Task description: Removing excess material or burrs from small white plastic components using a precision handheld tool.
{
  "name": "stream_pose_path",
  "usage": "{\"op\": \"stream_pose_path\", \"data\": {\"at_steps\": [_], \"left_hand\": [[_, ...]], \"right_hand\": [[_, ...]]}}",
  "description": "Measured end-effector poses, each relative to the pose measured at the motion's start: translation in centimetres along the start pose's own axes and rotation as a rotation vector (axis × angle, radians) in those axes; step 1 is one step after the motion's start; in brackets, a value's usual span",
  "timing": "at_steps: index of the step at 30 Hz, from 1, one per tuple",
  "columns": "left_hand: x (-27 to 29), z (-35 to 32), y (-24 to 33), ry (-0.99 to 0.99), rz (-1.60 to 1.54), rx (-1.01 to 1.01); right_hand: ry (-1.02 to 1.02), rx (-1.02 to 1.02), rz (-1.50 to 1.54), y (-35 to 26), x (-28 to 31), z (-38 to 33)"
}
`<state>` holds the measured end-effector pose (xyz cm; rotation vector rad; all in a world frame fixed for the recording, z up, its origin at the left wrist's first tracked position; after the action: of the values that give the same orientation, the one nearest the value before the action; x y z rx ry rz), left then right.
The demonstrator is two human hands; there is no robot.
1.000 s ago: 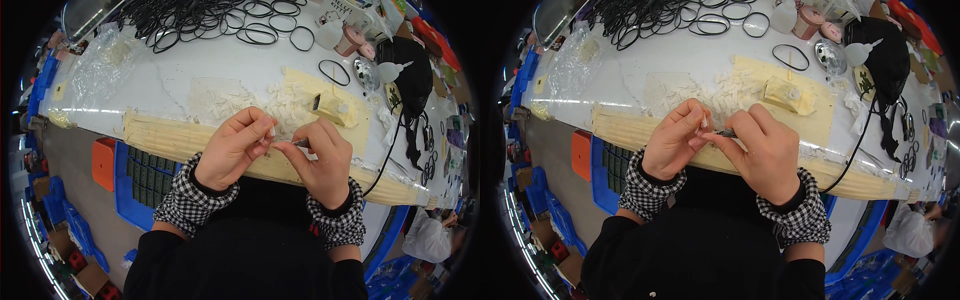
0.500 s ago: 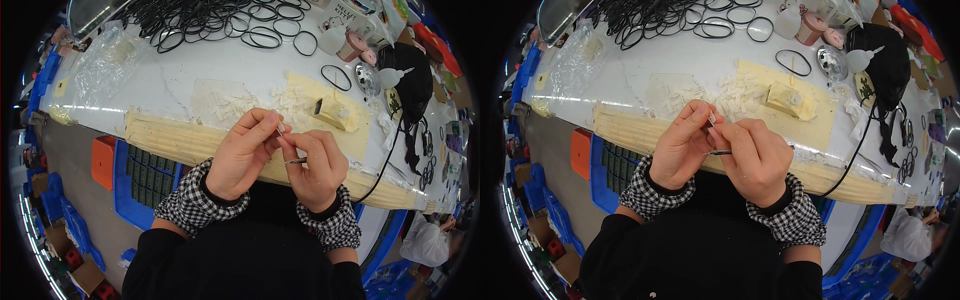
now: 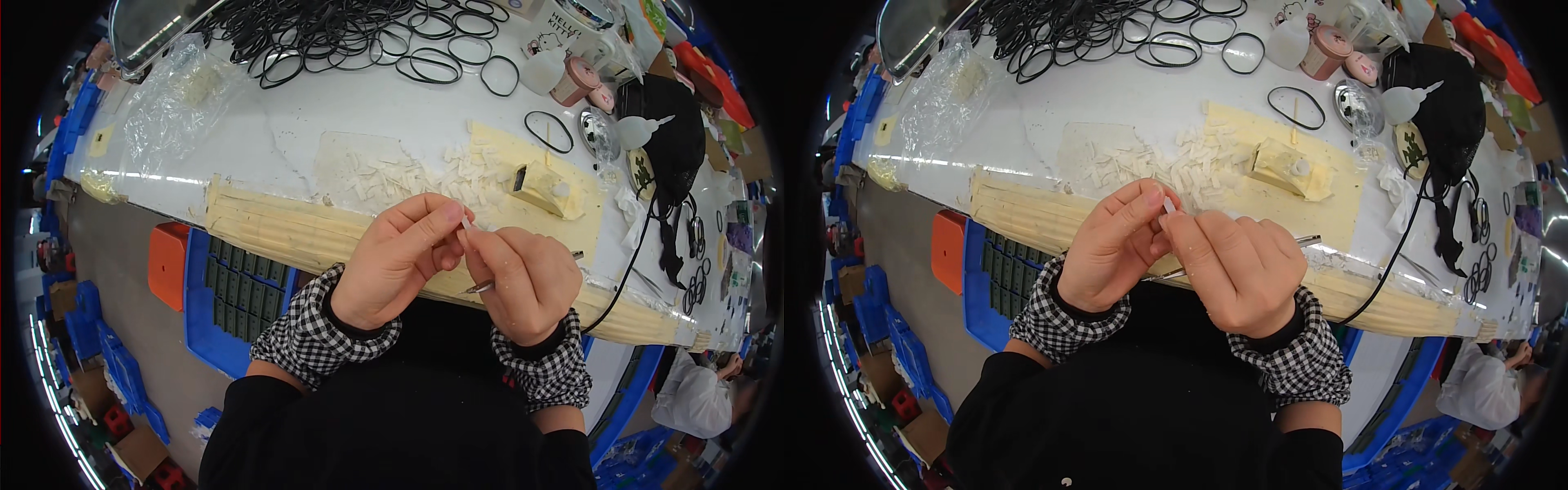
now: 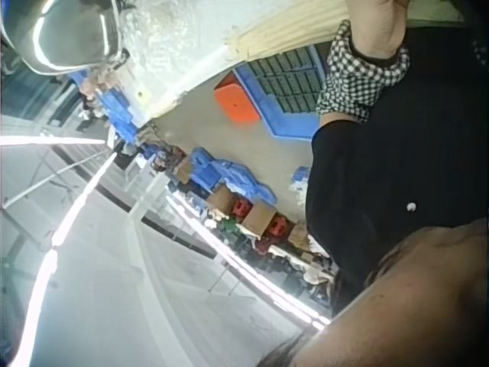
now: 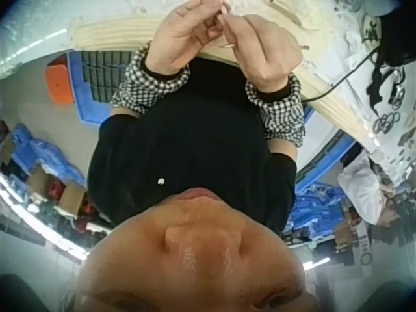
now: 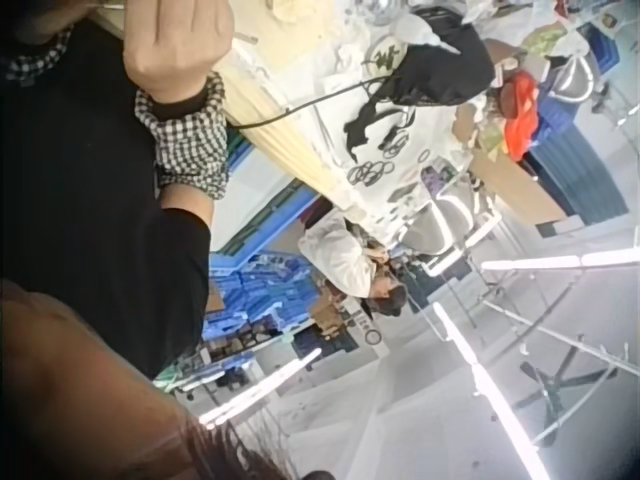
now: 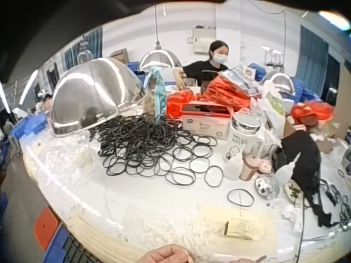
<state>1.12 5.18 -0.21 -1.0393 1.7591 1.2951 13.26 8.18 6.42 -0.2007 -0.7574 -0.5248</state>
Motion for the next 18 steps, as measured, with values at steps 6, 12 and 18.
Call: {"op": "stream_pose_path", "data": {"at_steps": [6, 12, 18], "left_hand": [[0.0, 0.0, 0.2, 0.002, 0.066, -0.031], [0.3, 0.1, 0.3, -0.105, -0.029, 0.083], [0.1, 0.0, -0.1, -0.111, -0.081, 0.187]], "right_hand": [[-0.004, -0.196, 0.295, 0.6, -0.5, 0.4], [-0.364, -0.348, 0.352, 1.3, -1.9, -0.2], [-0.405, -0.322, 0.349, 0.9, -2.2, -0.3]]}}
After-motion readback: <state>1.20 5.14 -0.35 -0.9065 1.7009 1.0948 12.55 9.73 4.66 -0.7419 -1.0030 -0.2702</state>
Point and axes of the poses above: each hand's wrist, its own z-axis towards the middle knuckle, its own x-axis out of the back of the hand, y = z × x, the point moved 5 cm from there along z, towards the middle knuckle, and after that the axes turned 13 degrees about -z, right-handed, at the moved point
